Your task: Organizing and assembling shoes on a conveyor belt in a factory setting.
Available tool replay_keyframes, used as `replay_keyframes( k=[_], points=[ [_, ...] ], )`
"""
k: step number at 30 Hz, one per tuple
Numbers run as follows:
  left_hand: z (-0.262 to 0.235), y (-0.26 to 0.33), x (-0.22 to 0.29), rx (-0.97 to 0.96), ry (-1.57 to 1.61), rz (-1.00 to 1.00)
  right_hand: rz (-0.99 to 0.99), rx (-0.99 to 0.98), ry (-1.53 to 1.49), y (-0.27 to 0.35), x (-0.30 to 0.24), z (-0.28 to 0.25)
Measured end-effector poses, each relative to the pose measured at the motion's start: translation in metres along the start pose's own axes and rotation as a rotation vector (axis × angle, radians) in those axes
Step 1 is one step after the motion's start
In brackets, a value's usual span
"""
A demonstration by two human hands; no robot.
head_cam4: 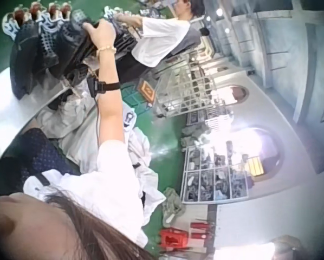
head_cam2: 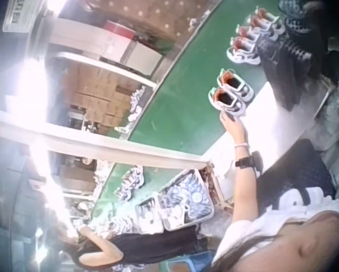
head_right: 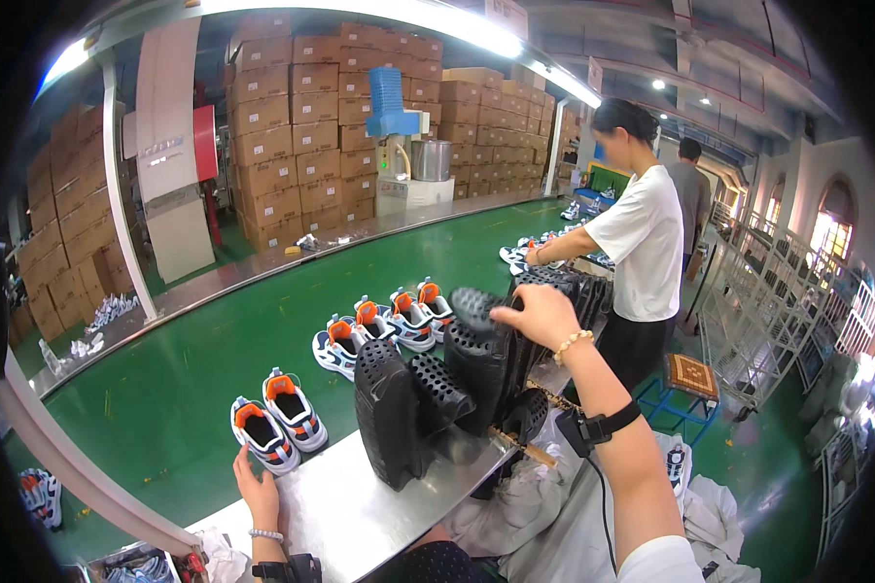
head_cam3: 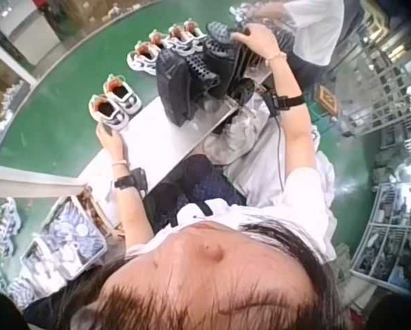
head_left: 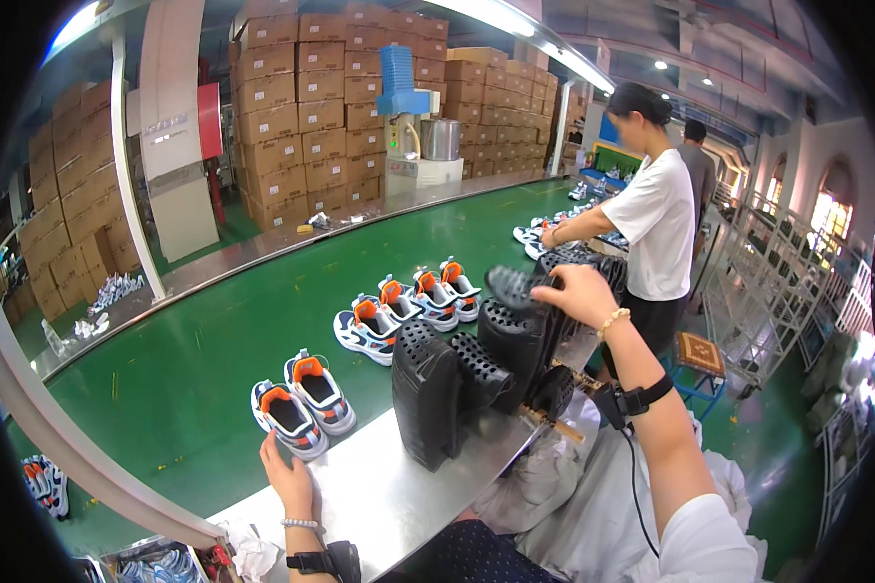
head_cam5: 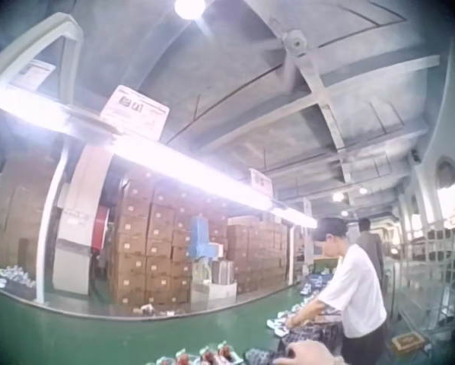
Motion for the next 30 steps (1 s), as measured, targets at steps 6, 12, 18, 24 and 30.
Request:
replay_keyframes(
  k=[6, 12, 18, 24, 30],
  points=[
    [-0.001, 0.005, 0.001, 0.022, 0.168, -0.014, -0.138, 0.169, -0.537, 0.006, -0.14, -0.034],
    [0.001, 0.006, 0.021, -0.014, 0.137, -0.064, -0.511, -0.254, -0.261, -0.008, -0.33, 0.104],
    [-0.011, -0.002, -0.002, 0.043, 0.144, -0.108, -0.341, -0.363, -0.27, -0.05, -0.395, 0.245],
    [0.013, 0.001, 0.014, 0.059, 0.218, -0.013, -0.271, -0.192, -0.32, -0.032, -0.403, 0.317],
    [0.005, 0.007, -0.006, 0.049, 0.056, -0.119, -0.114, -0.297, -0.456, -0.026, -0.415, 0.323]
  ],
)
Point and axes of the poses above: each hand's wrist, its own y-axis away from the middle knuckle, its own z-axis out of the palm, x = y × z, the point moved 8 cm from there along -y, towards the middle knuckle, and after that the axes turned 14 degrees about -z, right-handed, at the moved point
